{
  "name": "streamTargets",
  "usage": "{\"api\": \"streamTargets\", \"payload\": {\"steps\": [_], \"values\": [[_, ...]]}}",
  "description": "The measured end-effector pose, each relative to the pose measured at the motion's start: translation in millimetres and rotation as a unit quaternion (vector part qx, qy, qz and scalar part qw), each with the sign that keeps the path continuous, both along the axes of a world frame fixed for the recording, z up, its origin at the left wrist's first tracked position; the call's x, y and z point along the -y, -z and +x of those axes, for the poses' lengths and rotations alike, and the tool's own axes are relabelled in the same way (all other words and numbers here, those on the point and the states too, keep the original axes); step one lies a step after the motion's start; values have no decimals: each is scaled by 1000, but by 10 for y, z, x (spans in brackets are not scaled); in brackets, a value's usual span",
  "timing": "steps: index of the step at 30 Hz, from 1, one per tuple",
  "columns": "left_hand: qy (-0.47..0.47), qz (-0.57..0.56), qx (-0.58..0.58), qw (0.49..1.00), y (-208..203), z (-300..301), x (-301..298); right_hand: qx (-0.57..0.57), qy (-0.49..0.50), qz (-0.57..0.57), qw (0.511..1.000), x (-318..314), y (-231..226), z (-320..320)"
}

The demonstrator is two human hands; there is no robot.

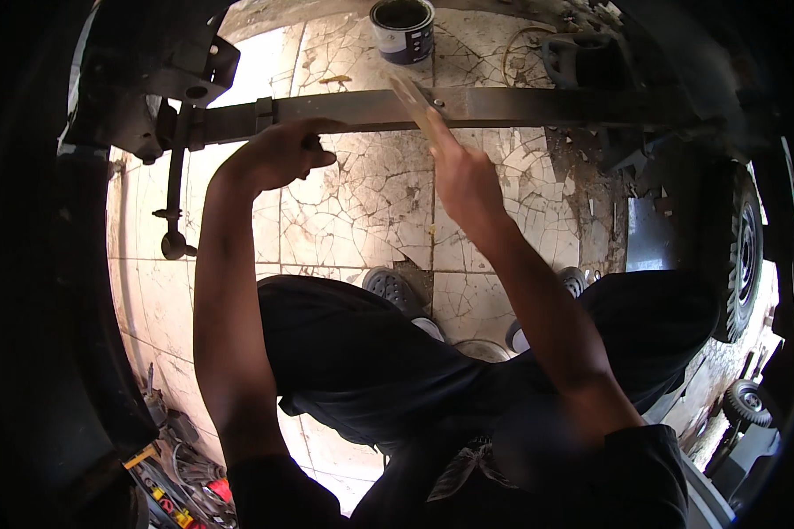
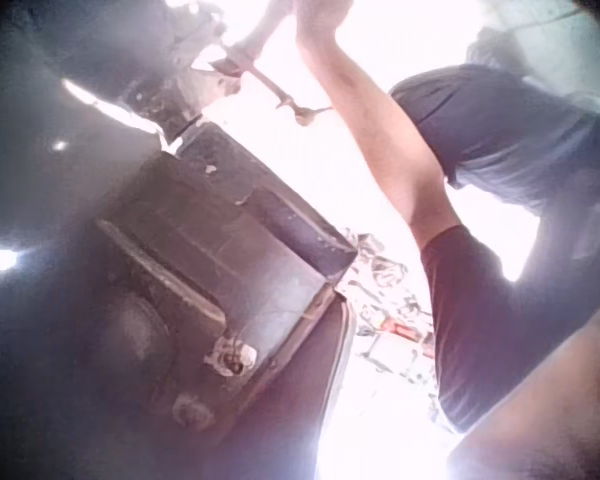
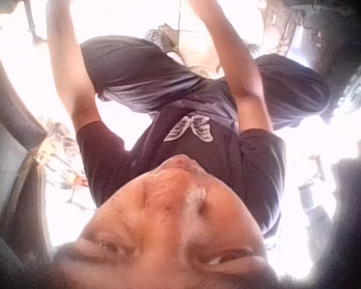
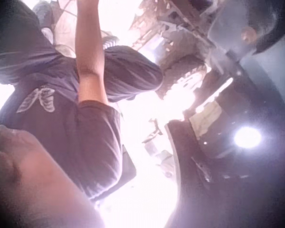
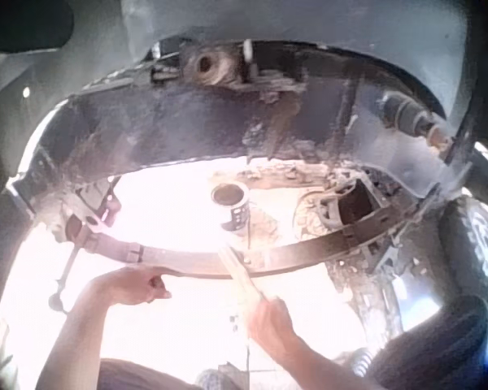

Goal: The person sits on the floor under a raised vehicle and uses a paintbrush to apply dark paint to a metal crossmember and surrounding undercarriage parts. The person repeatedly dips the brush into a paint can and coats the metal surfaces.

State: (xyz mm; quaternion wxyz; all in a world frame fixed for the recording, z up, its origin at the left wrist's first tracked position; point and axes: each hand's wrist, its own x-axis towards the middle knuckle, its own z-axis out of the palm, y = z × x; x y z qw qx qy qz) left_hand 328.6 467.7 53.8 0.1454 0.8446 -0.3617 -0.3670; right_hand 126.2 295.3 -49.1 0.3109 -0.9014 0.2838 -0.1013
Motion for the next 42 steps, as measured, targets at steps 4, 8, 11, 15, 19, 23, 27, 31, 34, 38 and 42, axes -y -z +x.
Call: {"api": "streamTargets", "payload": {"steps": [4,8,11,15,19,23,27,31,34,38,42], "values": [[9,-24,-8,1000,-89,-45,2,41,-3,-21,999,-126,111,-361],[5,-8,-22,1000,-58,-13,5,5,-4,-41,999,93,90,75],[4,25,-18,1000,-29,16,50,64,1,-53,997,315,126,481],[-8,39,-13,999,13,70,-7,24,-2,-26,999,178,-7,365],[23,16,6,1000,66,80,-5,-10,1,-13,1000,-126,-146,-222],[36,-4,9,999,-62,-2,106,-12,1,12,1000,-69,-70,-90],[43,20,-2,999,-72,-8,233,69,12,-58,996,218,110,403],[50,30,6,998,-90,-8,236,12,7,-27,1000,119,-28,383],[39,12,4,999,-108,16,191,19,3,-18,1000,-178,-12,-107],[44,14,11,999,-154,-9,216,41,-7,-8,999,-191,7,-317],[77,1,9,997,-140,-20,299,-17,17,-18,1000,35,-16,175]]}}
